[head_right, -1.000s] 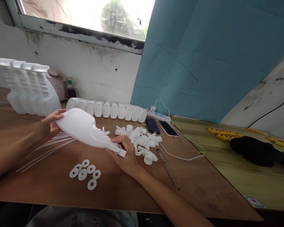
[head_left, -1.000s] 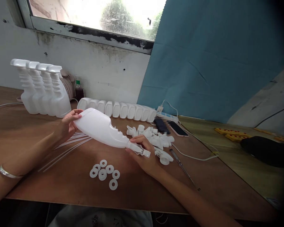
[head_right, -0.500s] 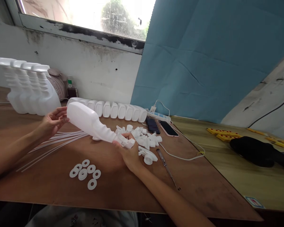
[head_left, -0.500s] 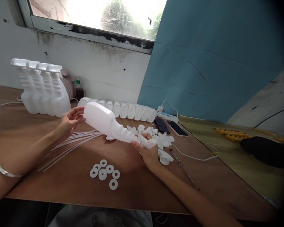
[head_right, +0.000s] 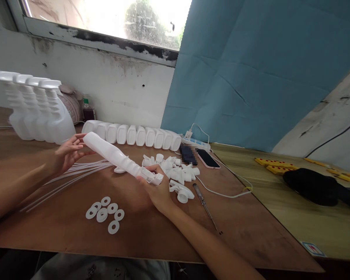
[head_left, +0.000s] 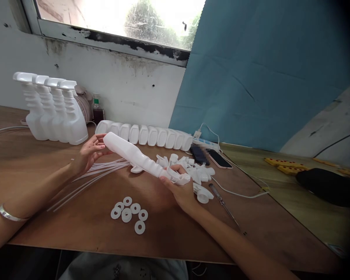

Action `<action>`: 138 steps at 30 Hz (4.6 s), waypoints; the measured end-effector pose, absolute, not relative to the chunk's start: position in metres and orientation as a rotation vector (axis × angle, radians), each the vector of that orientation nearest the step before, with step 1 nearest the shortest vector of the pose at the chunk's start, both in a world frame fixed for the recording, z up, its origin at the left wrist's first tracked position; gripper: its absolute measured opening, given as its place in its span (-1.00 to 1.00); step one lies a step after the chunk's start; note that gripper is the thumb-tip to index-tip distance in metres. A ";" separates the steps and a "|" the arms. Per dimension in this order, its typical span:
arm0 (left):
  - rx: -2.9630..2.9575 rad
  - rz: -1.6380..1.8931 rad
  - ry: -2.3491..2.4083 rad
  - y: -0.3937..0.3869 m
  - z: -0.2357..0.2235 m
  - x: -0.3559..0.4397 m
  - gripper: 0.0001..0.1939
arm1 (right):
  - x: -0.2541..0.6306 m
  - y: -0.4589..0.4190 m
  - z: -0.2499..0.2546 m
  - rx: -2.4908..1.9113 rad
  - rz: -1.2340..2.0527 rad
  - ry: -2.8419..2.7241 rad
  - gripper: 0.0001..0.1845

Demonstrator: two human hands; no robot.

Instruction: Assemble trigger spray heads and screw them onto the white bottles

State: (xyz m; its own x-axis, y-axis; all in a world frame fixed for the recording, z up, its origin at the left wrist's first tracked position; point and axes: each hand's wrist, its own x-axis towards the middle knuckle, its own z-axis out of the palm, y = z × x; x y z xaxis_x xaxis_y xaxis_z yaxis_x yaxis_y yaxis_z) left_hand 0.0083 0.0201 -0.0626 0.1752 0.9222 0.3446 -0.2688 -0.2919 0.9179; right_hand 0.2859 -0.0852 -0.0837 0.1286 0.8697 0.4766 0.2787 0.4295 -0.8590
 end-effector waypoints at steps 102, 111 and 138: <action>1.386 1.290 0.773 0.023 -0.063 -0.001 -0.40 | 0.289 -0.074 -0.083 -1.052 0.870 -0.995 -0.67; 1.409 1.386 0.779 0.030 -0.071 0.001 -0.51 | 0.289 -0.075 -0.083 -1.059 0.883 -1.031 -0.65; 1.193 1.339 0.764 0.016 -0.055 0.006 -0.73 | 0.286 -0.080 -0.081 -1.144 0.882 -1.080 -0.65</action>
